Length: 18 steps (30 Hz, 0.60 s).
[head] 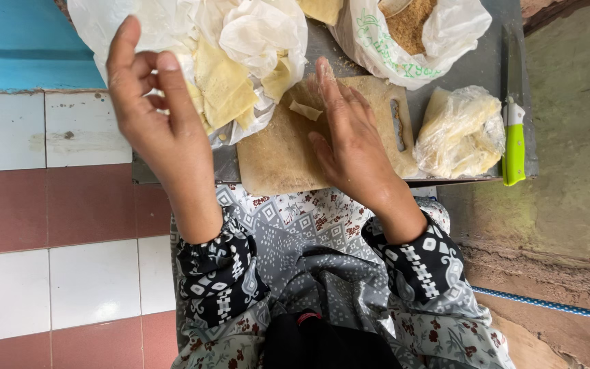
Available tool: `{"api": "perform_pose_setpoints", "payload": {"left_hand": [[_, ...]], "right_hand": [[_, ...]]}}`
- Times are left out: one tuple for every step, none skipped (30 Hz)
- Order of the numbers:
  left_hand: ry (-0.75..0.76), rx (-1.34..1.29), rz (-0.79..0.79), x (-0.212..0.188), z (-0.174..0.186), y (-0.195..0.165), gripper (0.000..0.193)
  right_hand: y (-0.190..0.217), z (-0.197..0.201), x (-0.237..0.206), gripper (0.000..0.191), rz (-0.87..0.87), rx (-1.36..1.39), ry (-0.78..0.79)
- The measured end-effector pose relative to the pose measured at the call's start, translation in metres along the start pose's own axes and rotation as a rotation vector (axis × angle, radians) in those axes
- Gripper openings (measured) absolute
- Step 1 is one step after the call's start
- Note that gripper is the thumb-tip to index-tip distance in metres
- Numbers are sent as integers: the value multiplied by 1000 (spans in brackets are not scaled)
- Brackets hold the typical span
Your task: The person sits on the floor at a low table and folds filled dough squares. They take a square of dough, spoon brown filling from a bag onto it, fold the square into a triangle, press the edges closed, and set the folded piece aside with the finished pile.
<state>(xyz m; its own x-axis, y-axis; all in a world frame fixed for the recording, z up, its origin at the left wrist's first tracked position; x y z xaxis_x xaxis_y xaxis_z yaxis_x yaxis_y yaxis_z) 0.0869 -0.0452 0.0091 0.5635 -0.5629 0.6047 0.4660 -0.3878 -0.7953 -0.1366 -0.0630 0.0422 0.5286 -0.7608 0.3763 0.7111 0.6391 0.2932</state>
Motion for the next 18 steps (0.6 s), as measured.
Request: {"api": "perform_pose_setpoints", "payload": {"left_hand": [[-17,-2,16,0,3,7,29],[-33,-14,21,0,8,13,29],[-45,-22,36,-3,11,18,28],[-57,-30,50,-6,15,23,28],[-70,-38,67,-7,18,27,28],[-79,-40,73,-9,21,30,28],[-87,-42,79,-9,24,32,28],[-90,-40,75,-9,24,32,29],[-93,-32,81,-8,25,33,29],[-96,-24,88,-7,25,32,29],[-93,-9,107,-6,23,31,30],[-91,3,126,-6,20,29,31],[-57,29,117,-5,17,26,24],[-24,56,110,-5,15,23,17],[13,87,106,-6,14,20,10],[65,103,68,-7,12,17,10],[118,117,31,-7,10,15,10],[172,130,-6,-7,8,13,10]], "right_hand": [[-2,0,0,92,-6,89,7],[-5,-2,0,92,-73,90,20],[-8,-5,0,92,-140,90,36],[-10,-9,-1,92,-205,90,47],[-11,-12,0,90,-221,142,30],[-12,-15,1,88,-236,194,13],[-12,-17,2,87,-251,246,-4],[-11,-18,4,87,-239,236,-4],[-10,-18,8,86,-223,225,-4],[-7,-16,12,86,-207,215,-4],[-5,-13,17,84,-177,240,0],[-3,-9,23,81,-146,265,2],[-2,-4,31,79,-109,287,3],[-1,2,40,74,-6,261,-92],[-3,9,51,69,97,241,-181],[-7,17,63,64,184,191,-265],[-12,24,75,60,267,135,-355],[-20,28,92,52,330,17,-445]]}}
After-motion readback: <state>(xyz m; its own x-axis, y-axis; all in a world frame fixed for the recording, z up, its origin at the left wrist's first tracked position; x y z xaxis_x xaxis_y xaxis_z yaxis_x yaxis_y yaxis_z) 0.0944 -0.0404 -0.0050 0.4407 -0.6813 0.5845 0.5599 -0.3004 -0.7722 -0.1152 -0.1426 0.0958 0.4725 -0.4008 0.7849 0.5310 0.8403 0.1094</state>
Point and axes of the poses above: each hand's wrist, its own x-axis towards the middle knuckle, its own z-axis out of the back of the hand, y = z × x, the point moved 1 cm from there along x, towards the middle knuckle, and after that the axes turned 6 degrees about -z, right-handed, at the moved point
